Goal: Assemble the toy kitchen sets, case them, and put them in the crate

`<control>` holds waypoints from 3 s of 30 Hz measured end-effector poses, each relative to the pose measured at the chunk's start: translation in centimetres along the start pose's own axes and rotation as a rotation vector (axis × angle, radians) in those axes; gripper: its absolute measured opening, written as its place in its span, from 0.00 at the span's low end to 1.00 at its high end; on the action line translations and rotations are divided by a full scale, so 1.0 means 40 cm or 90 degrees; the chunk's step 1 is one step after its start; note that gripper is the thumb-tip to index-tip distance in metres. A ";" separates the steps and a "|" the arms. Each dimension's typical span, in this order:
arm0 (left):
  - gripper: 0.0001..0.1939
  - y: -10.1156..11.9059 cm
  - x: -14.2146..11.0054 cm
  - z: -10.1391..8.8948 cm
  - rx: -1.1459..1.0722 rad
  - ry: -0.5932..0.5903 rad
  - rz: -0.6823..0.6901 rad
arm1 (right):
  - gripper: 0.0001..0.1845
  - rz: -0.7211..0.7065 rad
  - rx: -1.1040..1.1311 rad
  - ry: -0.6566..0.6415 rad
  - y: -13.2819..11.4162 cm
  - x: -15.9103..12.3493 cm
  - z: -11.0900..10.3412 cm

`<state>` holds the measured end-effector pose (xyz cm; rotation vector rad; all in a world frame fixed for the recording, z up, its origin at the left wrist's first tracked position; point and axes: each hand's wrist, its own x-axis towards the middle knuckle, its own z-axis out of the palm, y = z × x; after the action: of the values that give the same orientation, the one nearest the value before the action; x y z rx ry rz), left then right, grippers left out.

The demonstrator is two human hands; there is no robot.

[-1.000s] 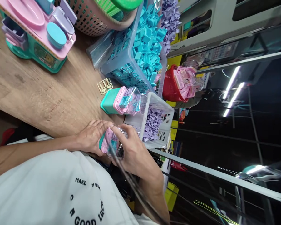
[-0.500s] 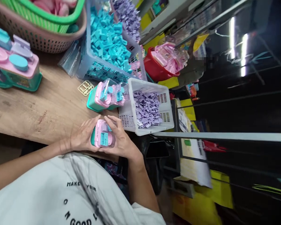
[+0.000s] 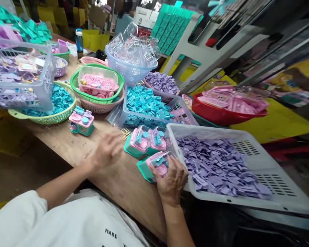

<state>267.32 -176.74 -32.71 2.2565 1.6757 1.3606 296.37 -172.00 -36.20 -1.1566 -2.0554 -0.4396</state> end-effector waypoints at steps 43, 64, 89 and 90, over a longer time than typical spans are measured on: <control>0.20 -0.353 0.885 -0.126 0.304 -0.128 -0.171 | 0.15 0.011 0.154 -0.057 -0.143 0.193 0.013; 0.08 -0.058 0.755 -0.147 -0.455 -0.138 -0.267 | 0.37 -0.021 0.159 0.104 -0.124 0.226 -0.163; 0.44 -0.006 0.048 -0.029 -0.389 -0.331 -0.230 | 0.47 0.309 0.250 -0.407 -0.162 -0.172 -0.159; 0.45 0.004 0.020 -0.041 -0.411 -0.331 -0.230 | 0.45 0.306 0.284 -0.384 -0.152 -0.163 -0.169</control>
<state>266.44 -176.93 -31.14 1.6433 1.1669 0.9327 296.31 -183.21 -36.07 -1.5473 -2.0852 0.6418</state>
